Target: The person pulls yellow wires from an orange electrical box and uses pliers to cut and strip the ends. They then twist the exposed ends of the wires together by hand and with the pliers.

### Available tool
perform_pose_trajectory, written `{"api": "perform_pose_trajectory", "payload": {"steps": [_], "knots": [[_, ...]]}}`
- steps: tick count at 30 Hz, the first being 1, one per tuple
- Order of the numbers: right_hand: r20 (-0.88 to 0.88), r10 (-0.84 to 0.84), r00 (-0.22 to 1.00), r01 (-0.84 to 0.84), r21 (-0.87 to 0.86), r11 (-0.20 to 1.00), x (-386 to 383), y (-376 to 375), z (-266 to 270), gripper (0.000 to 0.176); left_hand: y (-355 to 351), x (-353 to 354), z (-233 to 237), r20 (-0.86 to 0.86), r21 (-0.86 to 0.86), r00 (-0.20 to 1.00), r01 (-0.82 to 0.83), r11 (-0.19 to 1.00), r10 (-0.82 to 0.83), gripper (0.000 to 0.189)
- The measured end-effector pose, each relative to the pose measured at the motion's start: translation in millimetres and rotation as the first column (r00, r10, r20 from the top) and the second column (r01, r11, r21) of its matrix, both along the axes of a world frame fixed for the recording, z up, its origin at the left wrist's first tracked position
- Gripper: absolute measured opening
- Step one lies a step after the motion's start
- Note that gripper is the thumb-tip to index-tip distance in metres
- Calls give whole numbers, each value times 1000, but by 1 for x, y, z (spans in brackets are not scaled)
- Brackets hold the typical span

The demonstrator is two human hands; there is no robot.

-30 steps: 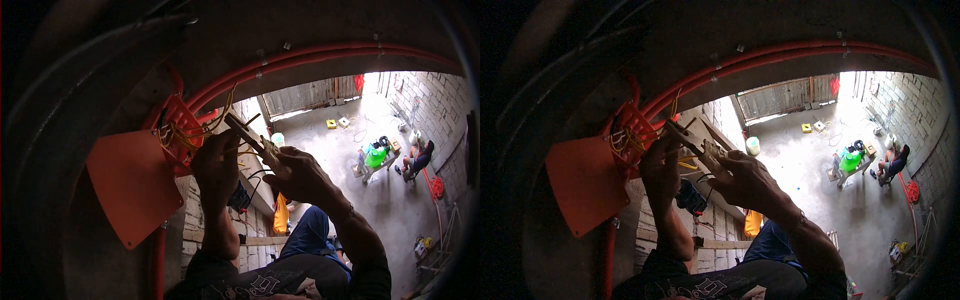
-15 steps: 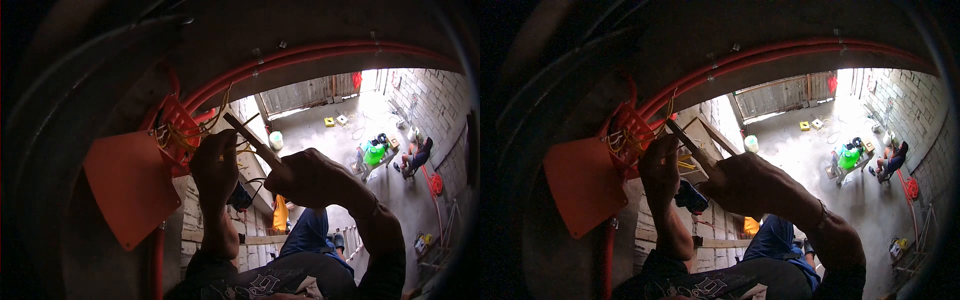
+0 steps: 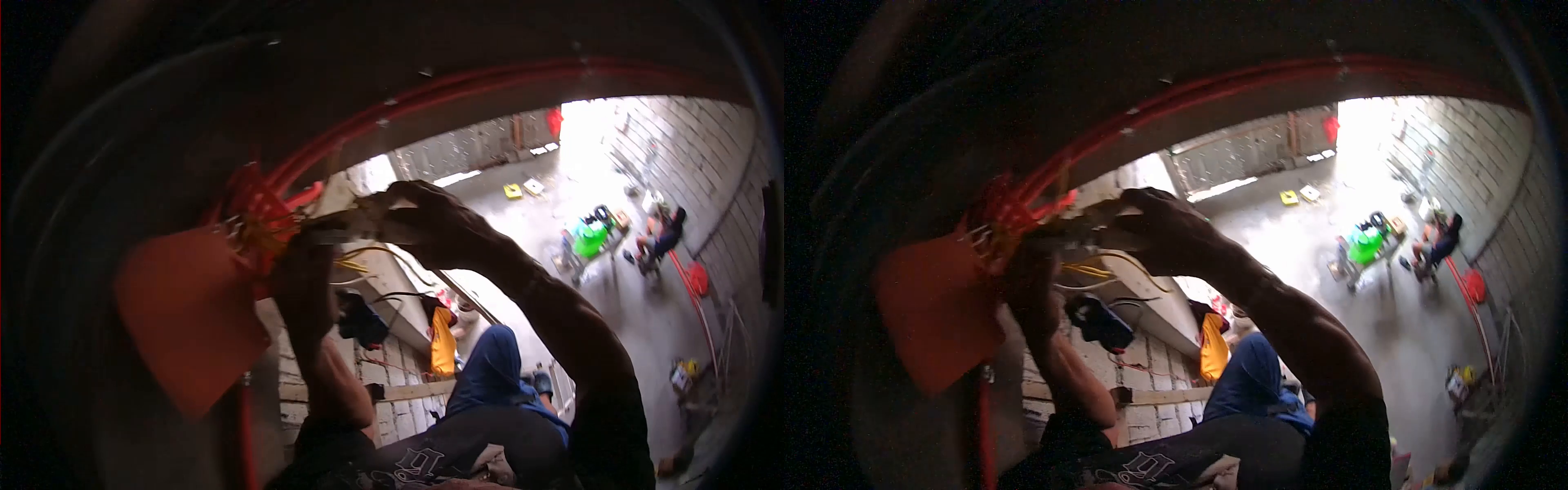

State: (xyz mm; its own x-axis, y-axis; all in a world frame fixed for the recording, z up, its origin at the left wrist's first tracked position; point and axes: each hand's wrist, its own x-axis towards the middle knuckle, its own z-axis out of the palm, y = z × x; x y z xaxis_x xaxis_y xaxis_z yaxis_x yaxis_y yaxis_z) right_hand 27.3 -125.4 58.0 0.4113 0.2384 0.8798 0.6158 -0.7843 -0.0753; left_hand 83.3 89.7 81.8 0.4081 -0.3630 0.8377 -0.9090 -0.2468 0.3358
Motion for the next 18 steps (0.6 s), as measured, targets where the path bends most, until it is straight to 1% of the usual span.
{"api": "perform_pose_trajectory", "payload": {"steps": [1,2,3,4,5,6,7,8,9,10,11,12,13,15,16,17,18], "knots": [[-17,0,1000,0,-11,1000,-2,-1,-2,23,-2,-3,-1,-25,-56,999,19,998,-20,21],[-41,-1,999,0,-21,1000,-6,-2,-6,25,-2,-4,-2,-101,-50,994,-46,998,41,24],[-238,-13,971,35,87,996,-15,0,-7,23,-1,9,-10,104,-23,992,-69,997,71,24],[-423,-3,906,92,190,977,-27,2,-4,23,4,14,-15,47,-2,995,-89,996,89,24],[-493,-10,870,101,160,982,-42,3,3,21,-5,2,-11,59,-6,990,-131,991,131,22],[-558,-11,830,104,135,985,-53,2,9,22,-2,9,-17,147,20,972,-189,982,185,20],[-532,13,847,75,144,987,-57,0,7,24,1,14,-20,170,35,976,-143,989,135,20],[-553,27,833,51,124,991,-63,-2,8,31,1,14,-22,195,51,977,-102,993,91,19],[-711,36,702,68,118,991,-71,-2,30,36,-3,9,-16,171,76,983,-84,994,70,19],[-834,50,550,77,110,991,-76,-2,48,40,-8,3,-11,128,109,986,-126,986,111,19],[-918,33,395,22,46,999,-69,-6,57,51,-14,0,-7,99,127,983,-168,978,156,19],[-953,90,289,-32,84,996,-60,-10,63,52,-17,2,-9,100,130,984,-157,979,144,19],[-965,169,199,-64,159,985,-52,-14,63,52,-16,4,-14,120,142,987,-126,982,110,18],[-944,327,54,-81,322,943,-38,-18,63,53,-18,6,-17,142,150,988,-88,985,67,17],[-924,382,17,-83,379,922,-32,-20,60,54,-18,6,-19,130,144,990,-80,986,61,17],[-913,407,2,-81,405,911,-29,-21,56,54,-19,6,-20,119,134,991,-72,988,56,17],[-910,415,23,-81,412,908,-29,-17,56,55,-18,8,-19,118,135,992,-67,989,51,17]]}}
